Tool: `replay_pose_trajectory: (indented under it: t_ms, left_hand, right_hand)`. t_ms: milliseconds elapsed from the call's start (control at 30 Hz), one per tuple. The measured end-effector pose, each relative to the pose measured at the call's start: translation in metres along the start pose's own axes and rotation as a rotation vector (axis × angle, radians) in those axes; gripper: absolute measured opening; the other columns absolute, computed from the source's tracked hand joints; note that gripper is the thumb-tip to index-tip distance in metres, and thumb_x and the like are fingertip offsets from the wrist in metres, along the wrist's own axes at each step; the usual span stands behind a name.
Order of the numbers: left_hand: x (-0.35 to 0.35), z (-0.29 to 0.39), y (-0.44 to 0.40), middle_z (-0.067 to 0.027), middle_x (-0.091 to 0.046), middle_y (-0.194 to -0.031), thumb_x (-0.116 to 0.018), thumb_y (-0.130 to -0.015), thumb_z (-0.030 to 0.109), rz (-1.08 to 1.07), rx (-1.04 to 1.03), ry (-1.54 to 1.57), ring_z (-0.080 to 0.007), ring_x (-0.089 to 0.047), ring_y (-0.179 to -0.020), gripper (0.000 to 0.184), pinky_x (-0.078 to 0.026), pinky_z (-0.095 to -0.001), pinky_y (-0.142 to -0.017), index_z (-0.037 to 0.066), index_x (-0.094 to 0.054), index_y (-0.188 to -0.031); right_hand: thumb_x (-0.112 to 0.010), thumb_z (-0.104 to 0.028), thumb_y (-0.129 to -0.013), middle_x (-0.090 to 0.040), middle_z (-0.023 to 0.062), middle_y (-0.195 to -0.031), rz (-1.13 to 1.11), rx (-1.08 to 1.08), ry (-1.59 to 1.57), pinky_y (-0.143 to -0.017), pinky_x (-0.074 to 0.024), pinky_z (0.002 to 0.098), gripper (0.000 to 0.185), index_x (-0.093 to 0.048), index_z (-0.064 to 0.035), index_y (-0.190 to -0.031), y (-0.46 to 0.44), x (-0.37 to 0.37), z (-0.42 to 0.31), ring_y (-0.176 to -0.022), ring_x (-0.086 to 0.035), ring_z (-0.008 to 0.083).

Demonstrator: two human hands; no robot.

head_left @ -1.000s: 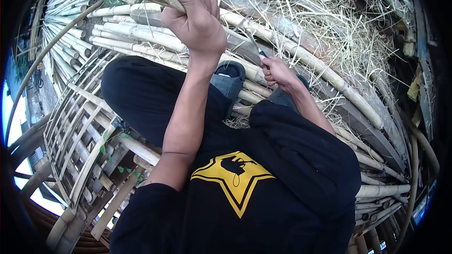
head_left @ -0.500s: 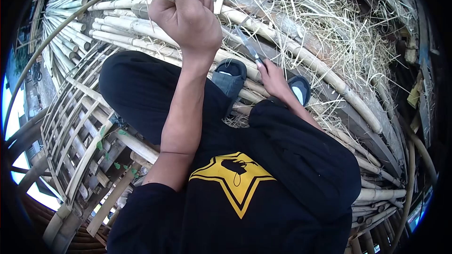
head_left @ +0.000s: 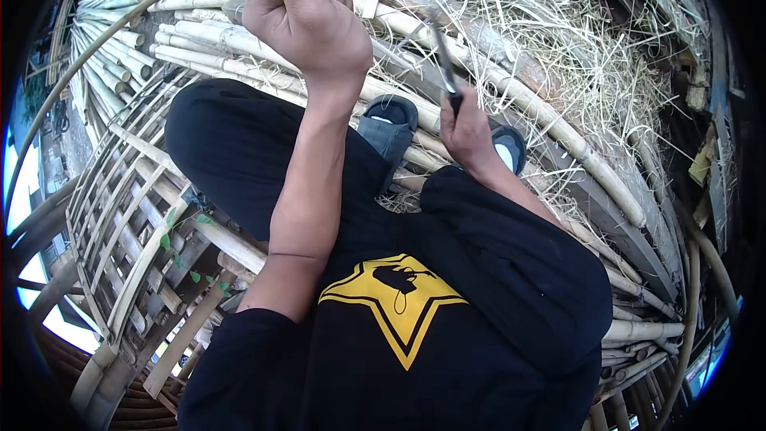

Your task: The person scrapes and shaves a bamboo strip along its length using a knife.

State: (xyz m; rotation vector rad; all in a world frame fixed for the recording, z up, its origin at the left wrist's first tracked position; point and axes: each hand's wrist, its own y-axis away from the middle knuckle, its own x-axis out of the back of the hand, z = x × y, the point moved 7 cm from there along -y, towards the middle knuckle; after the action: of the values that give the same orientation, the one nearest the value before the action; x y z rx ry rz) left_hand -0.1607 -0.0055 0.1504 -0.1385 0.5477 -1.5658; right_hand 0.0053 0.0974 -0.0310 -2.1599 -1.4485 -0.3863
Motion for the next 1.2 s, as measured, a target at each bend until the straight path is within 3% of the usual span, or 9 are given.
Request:
replay_pose_trajectory:
  t_ms: [200, 333, 500, 533, 633, 767, 1000, 1100, 1200]
  left_hand:
    - [0.008, -0.004, 0.006, 0.0023, -0.023, -0.048, -0.046, -0.098, 0.044, 0.050, 0.111, -0.017, -0.0071, -0.019, -0.037, 0.054, -0.015, -0.0246, -0.035, 0.012, -0.029, -0.057]
    - [-0.004, -0.007, 0.004, 0.0025, -0.024, -0.048, -0.045, -0.098, 0.043, -0.004, 0.081, 0.013, -0.0064, -0.020, -0.037, 0.054, -0.015, -0.0238, -0.035, 0.011, -0.030, -0.058]
    - [-0.002, -0.007, 0.003, 0.0022, -0.025, -0.048, -0.043, -0.100, 0.040, 0.023, 0.104, 0.008, -0.0064, -0.020, -0.037, 0.052, -0.015, -0.0240, -0.035, 0.011, -0.031, -0.059]
    - [-0.002, -0.008, 0.003, 0.0022, -0.025, -0.048, -0.043, -0.100, 0.040, 0.024, 0.108, 0.007, -0.0064, -0.020, -0.037, 0.052, -0.015, -0.0240, -0.035, 0.011, -0.031, -0.059]
    - [-0.001, -0.008, 0.004, 0.0022, -0.025, -0.048, -0.043, -0.099, 0.041, 0.004, 0.085, 0.022, -0.0066, -0.020, -0.037, 0.052, -0.015, -0.0241, -0.035, 0.010, -0.031, -0.059]
    - [0.001, -0.007, 0.005, 0.0020, -0.024, -0.049, -0.044, -0.099, 0.042, 0.016, 0.081, 0.028, -0.0066, -0.020, -0.037, 0.052, -0.015, -0.0242, -0.035, 0.010, -0.031, -0.059]
    - [-0.002, -0.006, 0.003, 0.0019, -0.025, -0.049, -0.043, -0.099, 0.042, 0.005, 0.066, 0.003, -0.0067, -0.021, -0.037, 0.053, -0.016, -0.0240, -0.036, 0.010, -0.031, -0.059]
    - [-0.001, -0.007, 0.004, 0.0019, -0.025, -0.049, -0.043, -0.099, 0.041, 0.004, 0.077, 0.018, -0.0067, -0.021, -0.037, 0.052, -0.016, -0.0239, -0.036, 0.010, -0.031, -0.059]
    - [-0.001, -0.007, 0.005, 0.0018, -0.025, -0.049, -0.043, -0.100, 0.040, 0.000, 0.084, 0.030, -0.0066, -0.021, -0.037, 0.052, -0.016, -0.0237, -0.035, 0.010, -0.031, -0.059]
  right_hand:
    - [-0.043, -0.018, -0.094, -0.059, 0.0250, -0.070, -0.659, -0.554, 0.053, -0.064, -0.0469, 0.0542, 0.020, -0.039, 0.0003, -0.101, 0.030, -0.053, 0.081, -0.066, -0.061, 0.0453]
    - [-0.044, -0.020, -0.098, -0.033, -0.0041, -0.056, -0.631, -1.237, -1.138, -0.031, -0.0176, 0.0182, 0.010, -0.039, -0.0118, -0.098, 0.034, -0.043, 0.063, -0.037, -0.026, 0.0016]
    - [-0.045, -0.024, -0.099, -0.054, 0.0231, -0.067, -0.098, -0.386, -0.208, -0.047, -0.0376, 0.0435, 0.023, -0.045, -0.0007, -0.098, -0.037, 0.029, 0.009, -0.054, -0.055, 0.0406]
    - [-0.043, -0.022, -0.099, -0.050, 0.0091, -0.058, -0.014, -0.240, -0.182, -0.045, -0.0378, 0.0341, 0.022, -0.046, -0.0010, -0.102, -0.043, 0.039, -0.009, -0.046, -0.051, 0.0217]
    - [-0.044, -0.020, -0.099, -0.051, 0.0125, -0.058, 0.092, -0.020, -0.189, -0.047, -0.0407, 0.0381, 0.021, -0.044, 0.0004, -0.104, -0.019, 0.026, -0.018, -0.050, -0.056, 0.0285]
    - [-0.045, -0.023, -0.096, -0.061, 0.0280, -0.075, -0.558, -0.558, 0.282, -0.059, -0.0431, 0.0559, 0.022, -0.043, -0.0017, -0.101, 0.041, -0.046, 0.076, -0.069, -0.057, 0.0506]
    - [-0.046, -0.026, -0.100, -0.044, -0.0003, -0.056, -0.097, -0.414, -0.315, -0.042, -0.0320, 0.0264, 0.024, -0.047, -0.0025, -0.098, -0.038, 0.024, -0.005, -0.046, -0.040, 0.0066]
    - [-0.044, -0.022, -0.099, -0.053, 0.0143, -0.060, 0.060, -0.079, -0.183, -0.047, -0.0395, 0.0387, 0.022, -0.044, 0.0003, -0.099, -0.024, 0.025, -0.019, -0.049, -0.053, 0.0325]
    - [-0.044, -0.028, -0.097, -0.059, 0.0281, -0.071, -0.572, -0.547, 0.215, -0.062, -0.0427, 0.0516, 0.029, -0.045, 0.0012, -0.101, 0.025, -0.043, 0.065, -0.069, -0.058, 0.0476]
